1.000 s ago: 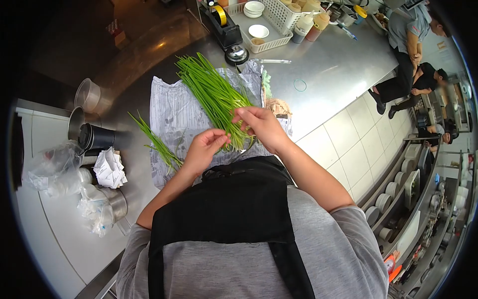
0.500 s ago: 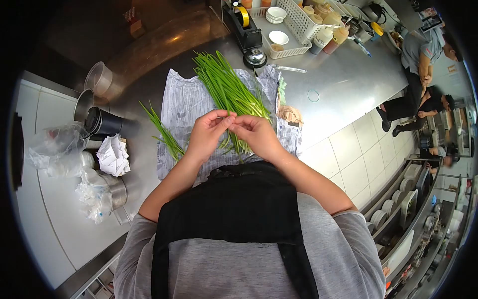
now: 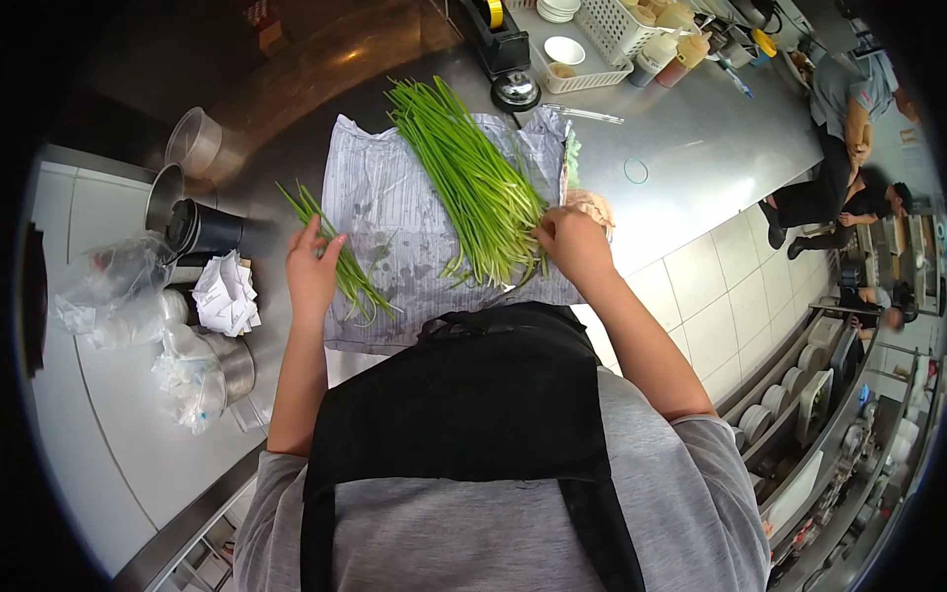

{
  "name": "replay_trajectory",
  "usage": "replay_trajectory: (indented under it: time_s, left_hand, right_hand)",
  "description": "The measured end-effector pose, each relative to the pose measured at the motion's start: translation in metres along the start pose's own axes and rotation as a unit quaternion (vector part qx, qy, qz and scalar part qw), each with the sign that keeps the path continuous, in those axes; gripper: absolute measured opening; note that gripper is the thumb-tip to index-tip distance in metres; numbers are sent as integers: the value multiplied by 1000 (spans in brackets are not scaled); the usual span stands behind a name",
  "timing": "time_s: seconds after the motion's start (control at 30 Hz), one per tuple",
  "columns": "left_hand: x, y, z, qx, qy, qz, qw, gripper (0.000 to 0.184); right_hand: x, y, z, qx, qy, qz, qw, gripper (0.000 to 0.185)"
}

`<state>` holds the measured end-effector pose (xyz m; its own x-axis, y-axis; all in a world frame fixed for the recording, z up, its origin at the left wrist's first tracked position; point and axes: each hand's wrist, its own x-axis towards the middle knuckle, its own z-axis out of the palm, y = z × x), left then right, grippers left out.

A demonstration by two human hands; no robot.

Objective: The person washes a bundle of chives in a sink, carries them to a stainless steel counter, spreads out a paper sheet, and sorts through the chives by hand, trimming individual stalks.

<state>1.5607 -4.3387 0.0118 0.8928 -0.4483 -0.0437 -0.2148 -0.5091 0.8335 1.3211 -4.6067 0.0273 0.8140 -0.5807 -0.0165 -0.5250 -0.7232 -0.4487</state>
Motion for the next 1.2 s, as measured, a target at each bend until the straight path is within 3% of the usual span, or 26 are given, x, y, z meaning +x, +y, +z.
replay_trajectory:
  time_s: [0.07, 0.1, 0.2, 0.27, 0.4, 0.47, 0.5, 0.57, 0.6, 0.67, 0.73, 0.77, 0.83, 1.0, 1.2]
  left_hand:
    - [-2, 6, 0, 209, 163, 188, 946, 37]
    - [-3, 7, 0, 209, 163, 186, 946, 37]
    - [-6, 11, 2, 217, 122, 192, 949, 35]
    - [-11, 14, 6, 256, -75, 180, 947, 33]
    - [-20, 19, 18, 262, -74, 218, 937, 30]
    - [-19, 23, 19, 292, -29, 208, 933, 34]
    - [-19, 29, 20, 290, -32, 212, 933, 34]
    - [-21, 47, 22, 208, -2, 296, 932, 34]
    - [-24, 61, 26, 204, -3, 295, 933, 34]
    - [-27, 91, 40, -38, -176, 214, 960, 25]
    - [-26, 108, 66, -205, -271, 146, 929, 17]
    - [-27, 116, 75, -206, -270, 148, 929, 17]
    - [-28, 130, 92, -381, -356, 58, 851, 16]
    - [-34, 136, 105, -419, -343, 9, 841, 18]
    - [-36, 130, 104, -460, -305, -59, 832, 17]
  right_hand:
    - [-3, -3, 2, 12, -34, 21, 999, 15]
    - [-4, -4, 1, 31, -18, 16, 999, 14]
    - [-3, -8, -11, 77, 19, 20, 997, 12]
    - [-3, -8, -19, 106, 41, 29, 993, 12]
    - [-5, -9, -32, 254, 79, 60, 962, 12]
    - [-6, -11, -39, 445, -7, 150, 883, 12]
    - [-8, -13, -42, 444, -3, 153, 883, 12]
    - [-12, -21, -46, 555, -45, 175, 812, 13]
    - [-12, -24, -48, 552, -44, 178, 814, 13]
    - [-11, -32, -49, 615, -82, 188, 761, 13]
    - [-10, -38, -46, 620, -103, 180, 757, 14]
    - [-10, -43, -45, 617, -116, 172, 759, 14]
    - [-12, -46, -43, 606, -136, 158, 768, 15]
    - [-24, -56, -48, 646, -111, 182, 733, 18]
    - [-31, -51, -40, 597, -128, 157, 776, 20]
